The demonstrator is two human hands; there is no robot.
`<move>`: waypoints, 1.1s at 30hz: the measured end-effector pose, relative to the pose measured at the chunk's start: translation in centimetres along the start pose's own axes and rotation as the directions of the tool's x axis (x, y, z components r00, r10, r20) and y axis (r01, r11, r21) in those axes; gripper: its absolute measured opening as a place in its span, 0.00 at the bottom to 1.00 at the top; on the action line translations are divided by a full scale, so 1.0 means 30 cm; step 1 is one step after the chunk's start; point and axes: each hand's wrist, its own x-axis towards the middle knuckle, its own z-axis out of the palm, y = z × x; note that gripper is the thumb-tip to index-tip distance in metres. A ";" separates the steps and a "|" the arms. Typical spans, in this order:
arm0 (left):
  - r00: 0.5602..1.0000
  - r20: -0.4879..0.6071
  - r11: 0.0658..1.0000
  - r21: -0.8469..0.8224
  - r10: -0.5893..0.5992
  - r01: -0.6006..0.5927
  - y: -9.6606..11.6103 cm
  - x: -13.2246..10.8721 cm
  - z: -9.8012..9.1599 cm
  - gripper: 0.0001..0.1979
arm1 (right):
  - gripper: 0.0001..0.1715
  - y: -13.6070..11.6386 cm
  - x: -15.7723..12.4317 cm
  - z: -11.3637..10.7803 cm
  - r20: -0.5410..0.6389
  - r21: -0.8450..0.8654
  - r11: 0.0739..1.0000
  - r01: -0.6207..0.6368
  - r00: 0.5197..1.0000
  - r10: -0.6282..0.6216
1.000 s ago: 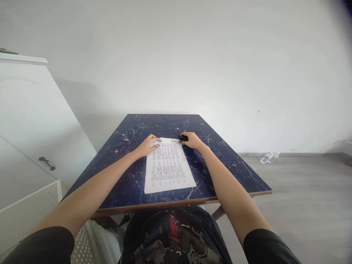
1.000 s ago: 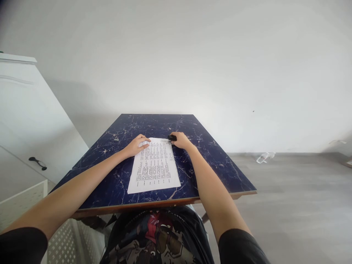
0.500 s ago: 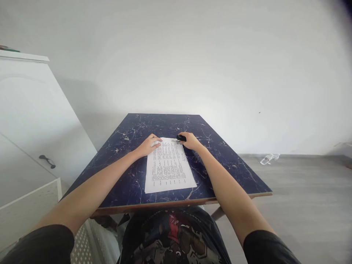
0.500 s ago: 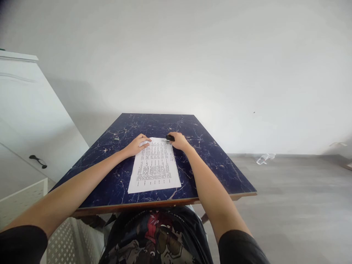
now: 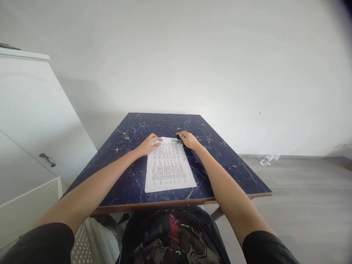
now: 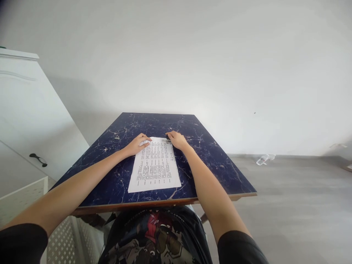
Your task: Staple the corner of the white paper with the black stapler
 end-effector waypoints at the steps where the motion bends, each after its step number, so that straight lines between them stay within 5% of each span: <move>1: 1.000 -0.001 1.000 -0.002 0.000 0.000 -0.001 0.000 0.001 0.18 | 0.26 -0.004 0.003 0.006 0.019 -0.020 0.999 -0.027 0.999 0.027; 8: 1.000 -0.023 1.000 -0.002 0.011 -0.011 -0.010 -0.001 0.009 0.17 | 0.26 -0.019 0.015 0.044 0.051 -0.210 0.977 -0.038 0.997 0.050; 33: 1.000 0.012 1.000 -0.004 -0.002 0.002 -0.008 -0.007 0.002 0.18 | 0.26 -0.030 0.007 0.026 0.070 -0.208 0.976 -0.068 0.994 0.085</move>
